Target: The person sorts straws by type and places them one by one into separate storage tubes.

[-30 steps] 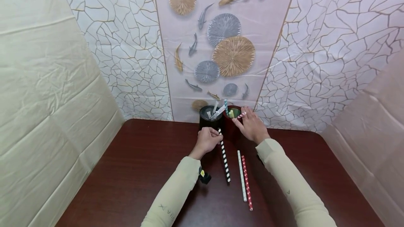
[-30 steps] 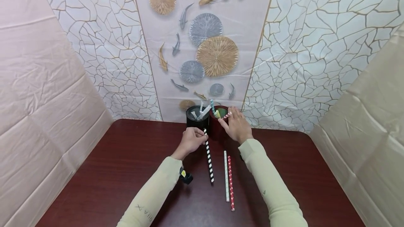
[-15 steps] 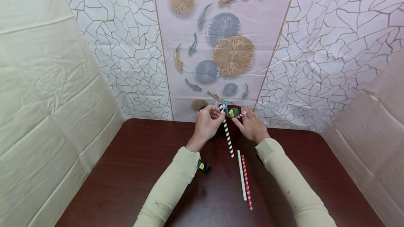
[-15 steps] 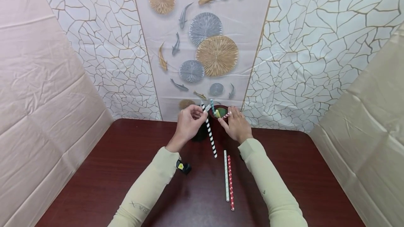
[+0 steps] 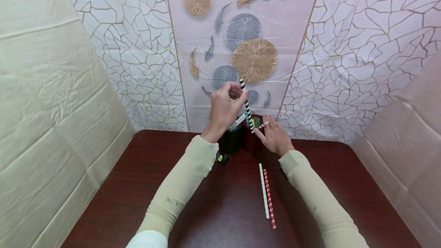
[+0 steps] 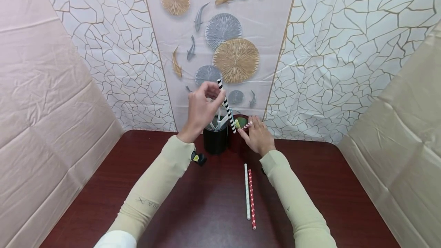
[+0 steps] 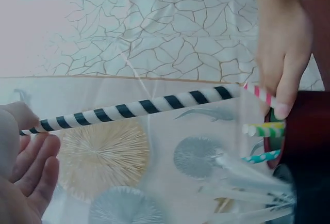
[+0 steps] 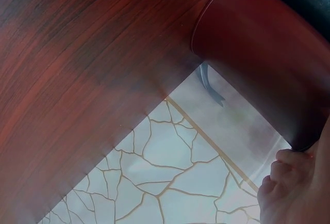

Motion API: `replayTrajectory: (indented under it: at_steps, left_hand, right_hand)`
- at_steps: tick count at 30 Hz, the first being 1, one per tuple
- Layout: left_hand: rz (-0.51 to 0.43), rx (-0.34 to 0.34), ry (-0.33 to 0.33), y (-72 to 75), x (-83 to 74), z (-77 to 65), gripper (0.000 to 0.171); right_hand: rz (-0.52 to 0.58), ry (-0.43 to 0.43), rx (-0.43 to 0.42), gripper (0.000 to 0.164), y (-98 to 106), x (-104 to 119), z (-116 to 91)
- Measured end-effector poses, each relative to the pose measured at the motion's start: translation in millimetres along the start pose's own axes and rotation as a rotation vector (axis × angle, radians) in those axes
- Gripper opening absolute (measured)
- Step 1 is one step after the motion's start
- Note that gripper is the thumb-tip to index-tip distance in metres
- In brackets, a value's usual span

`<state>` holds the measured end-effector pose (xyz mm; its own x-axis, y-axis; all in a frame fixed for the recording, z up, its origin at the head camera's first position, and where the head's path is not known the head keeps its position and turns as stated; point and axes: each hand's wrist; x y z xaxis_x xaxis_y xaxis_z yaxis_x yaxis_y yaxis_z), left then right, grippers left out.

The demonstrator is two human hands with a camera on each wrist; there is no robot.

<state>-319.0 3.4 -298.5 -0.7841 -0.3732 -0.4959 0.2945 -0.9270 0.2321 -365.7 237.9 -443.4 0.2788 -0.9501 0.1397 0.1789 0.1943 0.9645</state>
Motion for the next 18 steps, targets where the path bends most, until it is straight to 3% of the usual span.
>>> replayTrajectory:
  at_steps: [10,18]
  left_hand:
    - [0.085,0.022,-0.082,-9.0,-9.3,29.6,0.013]
    - [0.155,0.07,-0.08,-19.3,-14.0,40.2,0.013]
  right_hand:
    - [0.005,-0.012,-0.003,0.086,-1.5,-1.9,-0.6]
    - [-0.003,-0.005,-0.015,0.085,-1.9,0.0,-0.4]
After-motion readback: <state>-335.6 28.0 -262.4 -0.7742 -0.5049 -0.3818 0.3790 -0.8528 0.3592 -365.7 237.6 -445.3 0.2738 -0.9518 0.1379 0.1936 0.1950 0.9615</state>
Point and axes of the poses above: each hand's wrist, its own z-axis towards the middle knuckle, its own y-axis out of the back of the hand, x = y × z, and after that the axes turned 1 degree about -y, right-handed
